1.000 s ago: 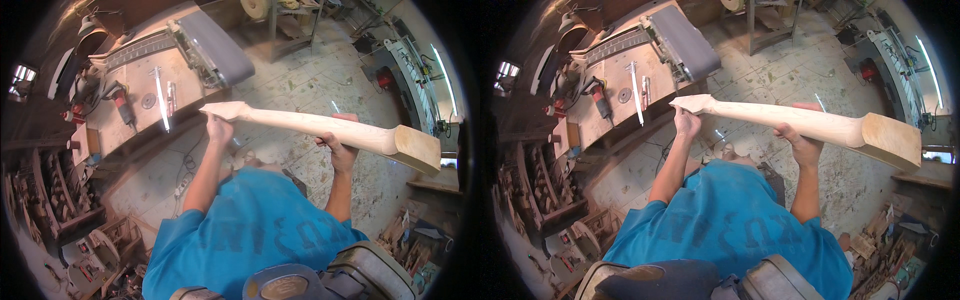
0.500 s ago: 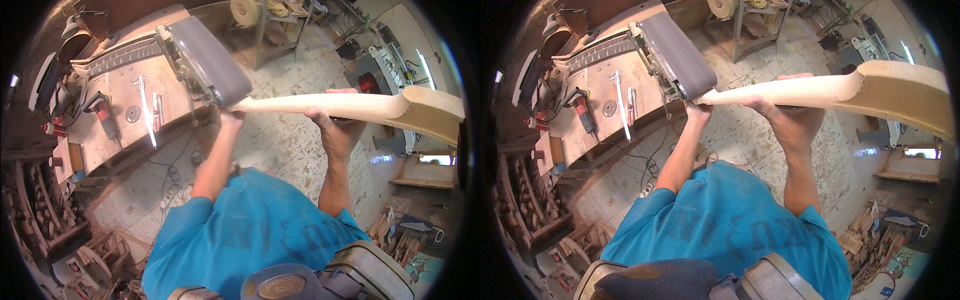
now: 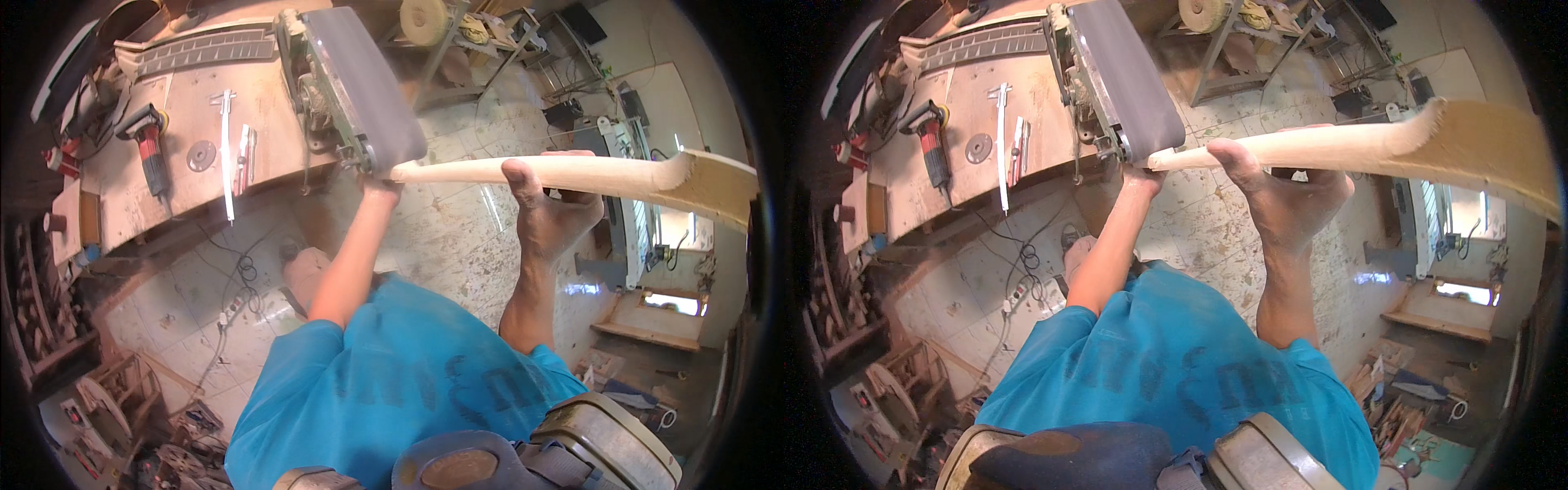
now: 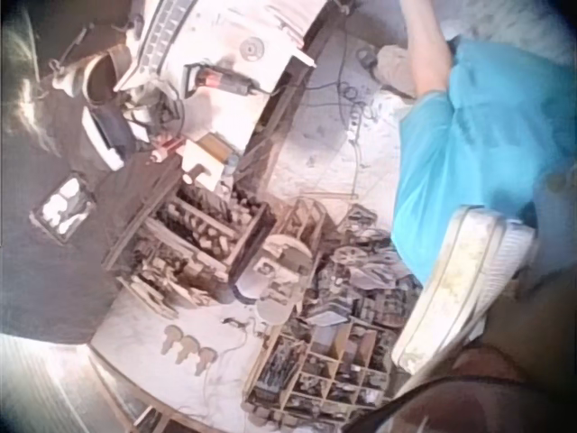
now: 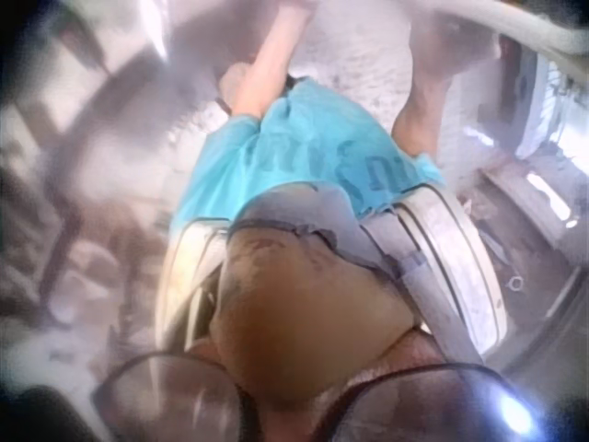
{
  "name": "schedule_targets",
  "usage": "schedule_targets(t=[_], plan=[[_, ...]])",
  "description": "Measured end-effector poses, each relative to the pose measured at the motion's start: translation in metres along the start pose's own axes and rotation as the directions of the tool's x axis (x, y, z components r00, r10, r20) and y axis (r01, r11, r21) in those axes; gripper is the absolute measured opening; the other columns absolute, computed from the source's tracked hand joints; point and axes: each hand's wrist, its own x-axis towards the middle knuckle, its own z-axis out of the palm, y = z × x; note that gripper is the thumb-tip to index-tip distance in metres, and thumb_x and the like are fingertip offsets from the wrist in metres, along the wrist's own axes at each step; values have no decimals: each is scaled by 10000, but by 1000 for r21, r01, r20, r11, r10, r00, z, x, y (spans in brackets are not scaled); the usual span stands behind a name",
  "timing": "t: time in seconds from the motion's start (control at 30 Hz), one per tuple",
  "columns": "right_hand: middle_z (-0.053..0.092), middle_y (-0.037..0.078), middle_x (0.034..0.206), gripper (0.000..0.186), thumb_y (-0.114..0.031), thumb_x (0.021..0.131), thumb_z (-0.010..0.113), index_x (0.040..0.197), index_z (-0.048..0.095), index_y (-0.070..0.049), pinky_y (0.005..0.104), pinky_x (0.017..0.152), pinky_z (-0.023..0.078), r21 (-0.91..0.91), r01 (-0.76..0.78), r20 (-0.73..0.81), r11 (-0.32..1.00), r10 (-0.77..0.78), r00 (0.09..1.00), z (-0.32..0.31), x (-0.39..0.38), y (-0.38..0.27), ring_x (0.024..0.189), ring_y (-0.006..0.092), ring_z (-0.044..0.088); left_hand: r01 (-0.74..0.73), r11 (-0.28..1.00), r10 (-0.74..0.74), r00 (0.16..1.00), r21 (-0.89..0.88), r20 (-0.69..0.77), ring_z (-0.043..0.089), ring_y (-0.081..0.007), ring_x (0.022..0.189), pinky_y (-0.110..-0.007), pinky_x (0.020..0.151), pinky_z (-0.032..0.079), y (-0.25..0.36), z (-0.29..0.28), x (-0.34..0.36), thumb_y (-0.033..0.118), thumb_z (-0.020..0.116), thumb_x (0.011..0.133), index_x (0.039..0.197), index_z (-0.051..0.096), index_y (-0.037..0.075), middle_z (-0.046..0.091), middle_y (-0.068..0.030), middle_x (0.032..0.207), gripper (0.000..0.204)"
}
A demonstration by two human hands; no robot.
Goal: The person shapes a wooden guitar neck by using a belt sander and checks the thickness with a caliper.
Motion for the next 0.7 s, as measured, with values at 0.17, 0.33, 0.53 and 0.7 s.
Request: schedule_targets(t=[0.17, 0.33, 0.53, 0.7], plan=[[650, 23, 683, 368, -166, 628, 964, 764, 645, -43, 215, 538, 461, 42, 149, -51, 988, -147, 988, 13, 7, 2, 589, 80, 593, -19, 990, 26, 999, -142, 47, 462, -287, 1348, -478, 1137, 403, -5, -1, 3, 438, 133, 1040, 1459, 377, 101, 468, -102, 1444, 591], [636, 9, 681, 373, -158, 634, 960, 790, 641, -46, 215, 554, 435, -56, 211, -29, 976, -213, 977, 9, 11, 12, 591, 86, 572, -9, 977, 3, 1000, -215, -31, 460, -307, 1347, -511, 1131, 407, -5, 15, -7, 443, 97, 1039, 1461, 378, 97, 452, -113, 1451, 614], [641, 10, 679, 372, -159, 639, 958, 793, 636, -54, 208, 576, 438, -50, 202, -56, 978, -205, 977, 11, 14, 14, 590, 85, 569, -44, 992, 43, 999, -116, -11, 494, -294, 1321, -512, 1102, 451, -7, 6, 2, 440, 147, 1039, 1447, 401, 111, 488, -109, 1424, 582], [646, 11, 672, 355, -234, 672, 939, 788, 648, -67, 214, 606, 459, -95, 184, -32, 978, -187, 982, 10, 15, 12, 602, 85, 588, -42, 998, 40, 998, -42, -42, 525, -297, 1302, -532, 1078, 470, -8, 8, 3, 463, 204, 1029, 1460, 416, 155, 523, -84, 1424, 571]])
